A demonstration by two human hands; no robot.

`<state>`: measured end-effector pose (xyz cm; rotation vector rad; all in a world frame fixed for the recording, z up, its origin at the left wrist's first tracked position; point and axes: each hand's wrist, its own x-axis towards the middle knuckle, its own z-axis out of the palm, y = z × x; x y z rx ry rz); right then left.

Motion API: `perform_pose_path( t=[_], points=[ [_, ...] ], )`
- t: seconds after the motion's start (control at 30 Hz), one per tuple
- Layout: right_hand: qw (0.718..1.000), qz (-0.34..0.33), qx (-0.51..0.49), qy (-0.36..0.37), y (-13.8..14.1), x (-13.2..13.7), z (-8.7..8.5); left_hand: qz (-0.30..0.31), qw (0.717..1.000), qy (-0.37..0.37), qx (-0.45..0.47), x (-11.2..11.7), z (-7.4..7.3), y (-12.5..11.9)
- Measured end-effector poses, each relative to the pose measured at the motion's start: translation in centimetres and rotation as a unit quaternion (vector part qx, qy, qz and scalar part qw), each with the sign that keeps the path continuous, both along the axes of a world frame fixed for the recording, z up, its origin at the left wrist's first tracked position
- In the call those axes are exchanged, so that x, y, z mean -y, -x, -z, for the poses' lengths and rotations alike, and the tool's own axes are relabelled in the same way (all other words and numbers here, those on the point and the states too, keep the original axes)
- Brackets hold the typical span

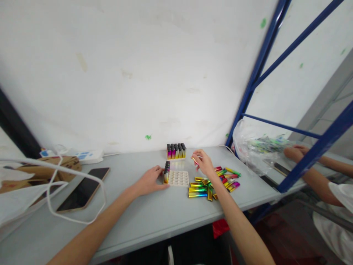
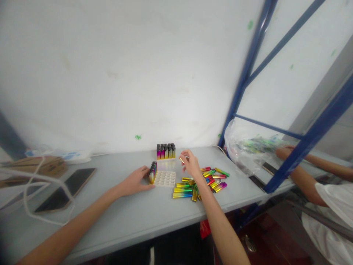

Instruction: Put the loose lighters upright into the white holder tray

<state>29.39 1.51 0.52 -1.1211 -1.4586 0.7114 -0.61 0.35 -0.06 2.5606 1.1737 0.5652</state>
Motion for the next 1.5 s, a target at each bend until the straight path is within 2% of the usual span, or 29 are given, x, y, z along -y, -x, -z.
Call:
perform_pose_path(
  t=[0.1, 0.27, 0.57, 0.77, 0.97, 1.17, 1.37, 1.43, 1.5],
  points=[
    [0.999, -0.019, 0.018, 0.031, 0.1, -0.1, 0.3, 0.000, 1.000, 0.005, -0.002, -0.1, 0.1, 0.1],
    [0.995, -0.048, -0.005, 0.090, 0.0, -0.2, 0.5, 0.002, 1.000, 0.009, -0.002, -0.1, 0.1, 0.2],
    [0.993, -0.081, -0.008, 0.082, -0.1, 0.2, -0.6, -0.004, 1.000, 0.006, -0.009, 0.0, 0.0, 0.0],
    [0.992, -0.028, -0.105, 0.061, 0.4, 0.7, -1.5, -0.001, 1.000, 0.003, -0.011, -0.1, 0.1, 0.1],
    [0.993, -0.042, -0.112, 0.017, 0.8, 0.7, -2.0, -0.004, 1.000, 0.015, -0.006, 0.0, -0.1, 0.0],
    [0.984, -0.090, -0.135, 0.067, 1.2, 1.2, -2.0, -0.001, 1.000, 0.013, 0.001, 0.0, -0.3, 0.0],
    [0.993, -0.001, -0.085, 0.077, 1.4, 1.1, -1.7, -0.003, 1.000, 0.013, -0.012, 0.2, -0.5, -0.1],
    [0.997, 0.069, -0.021, 0.039, 1.3, 1.3, -1.7, -0.006, 1.000, 0.012, -0.014, 0.2, -0.4, -0.1],
    [0.987, 0.150, 0.050, -0.017, 1.1, 1.7, -1.9, -0.008, 1.000, 0.011, -0.009, 0.1, -0.3, -0.1]
  ],
)
